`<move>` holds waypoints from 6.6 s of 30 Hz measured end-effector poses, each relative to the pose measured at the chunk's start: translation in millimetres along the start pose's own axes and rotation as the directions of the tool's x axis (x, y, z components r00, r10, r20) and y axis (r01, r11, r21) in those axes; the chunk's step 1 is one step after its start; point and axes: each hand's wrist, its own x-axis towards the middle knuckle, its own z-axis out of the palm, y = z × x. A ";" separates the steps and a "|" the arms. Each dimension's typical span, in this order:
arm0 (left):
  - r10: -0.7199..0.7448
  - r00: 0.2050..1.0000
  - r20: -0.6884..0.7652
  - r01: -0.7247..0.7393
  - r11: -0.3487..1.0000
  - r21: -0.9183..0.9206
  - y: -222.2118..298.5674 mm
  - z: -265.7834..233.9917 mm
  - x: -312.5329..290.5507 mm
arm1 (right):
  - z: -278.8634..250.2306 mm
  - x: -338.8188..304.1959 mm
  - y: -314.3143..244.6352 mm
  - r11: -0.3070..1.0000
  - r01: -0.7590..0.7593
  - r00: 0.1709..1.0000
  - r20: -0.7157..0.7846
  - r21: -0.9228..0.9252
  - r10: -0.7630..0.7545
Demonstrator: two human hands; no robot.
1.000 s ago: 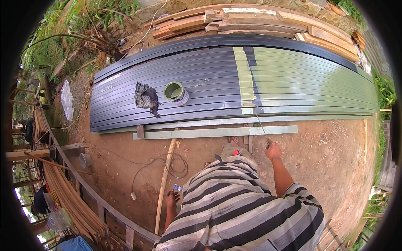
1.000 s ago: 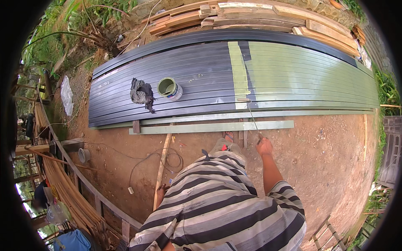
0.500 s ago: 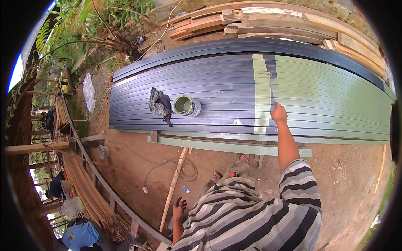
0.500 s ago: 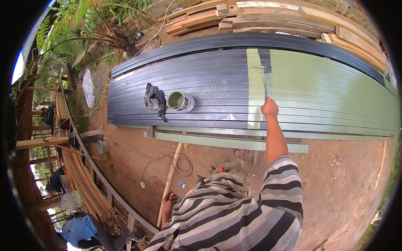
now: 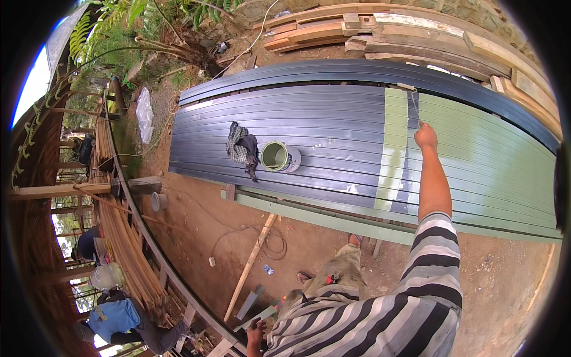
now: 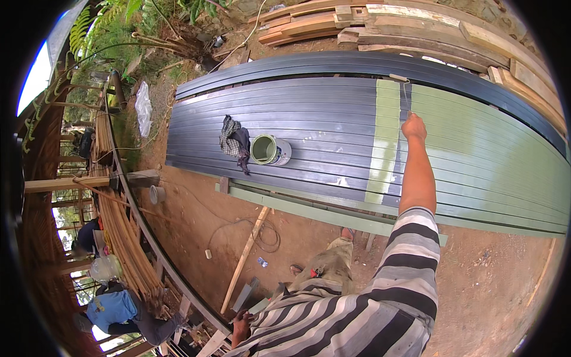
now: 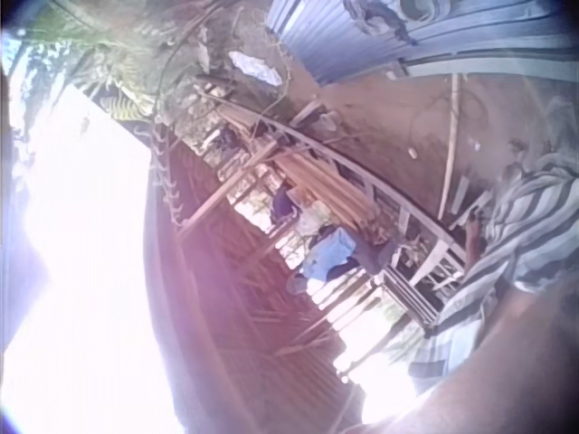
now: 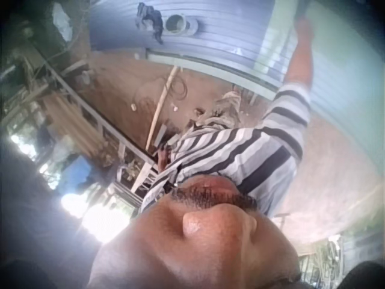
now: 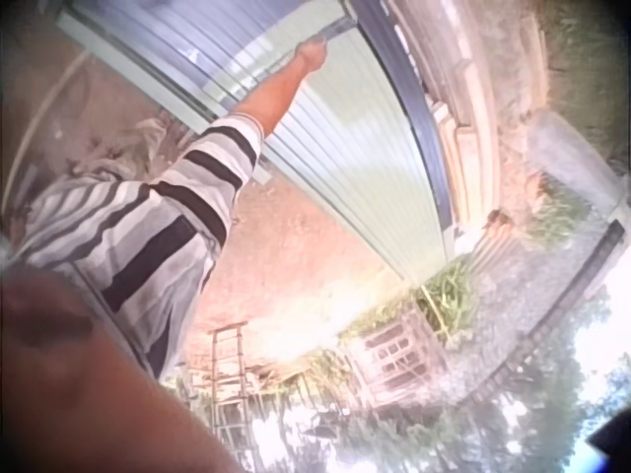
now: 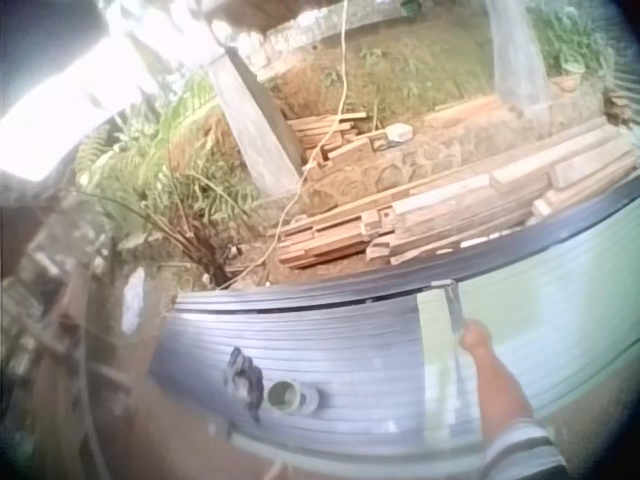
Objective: The person paints metal sheets with green paint using a roller, dipping the tool into a can and applying it in long strokes while occasionally wiping surfaces with a rag.
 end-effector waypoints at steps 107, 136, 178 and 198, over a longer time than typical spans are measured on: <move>0.075 0.929 0.362 -0.054 0.996 -0.068 -202.3 -23.1 116.6 | 36.8 -616.4 257.4 0.999 -0.005 0.997 0.072 -0.047 0.008; 0.172 0.893 0.416 -0.174 0.984 -0.035 -77.9 43.3 114.5 | 76.0 -553.1 203.2 0.992 -0.014 0.985 0.170 -0.122 0.035; 0.107 0.932 0.346 -0.016 0.967 -0.255 -186.8 18.0 137.9 | 105.3 -596.4 133.2 0.987 0.159 0.979 0.132 -0.022 -0.155; 0.054 0.956 0.289 -0.018 0.992 -0.125 -114.5 10.6 124.8 | -99.7 -484.5 277.3 0.861 0.336 0.927 0.298 -0.381 -0.230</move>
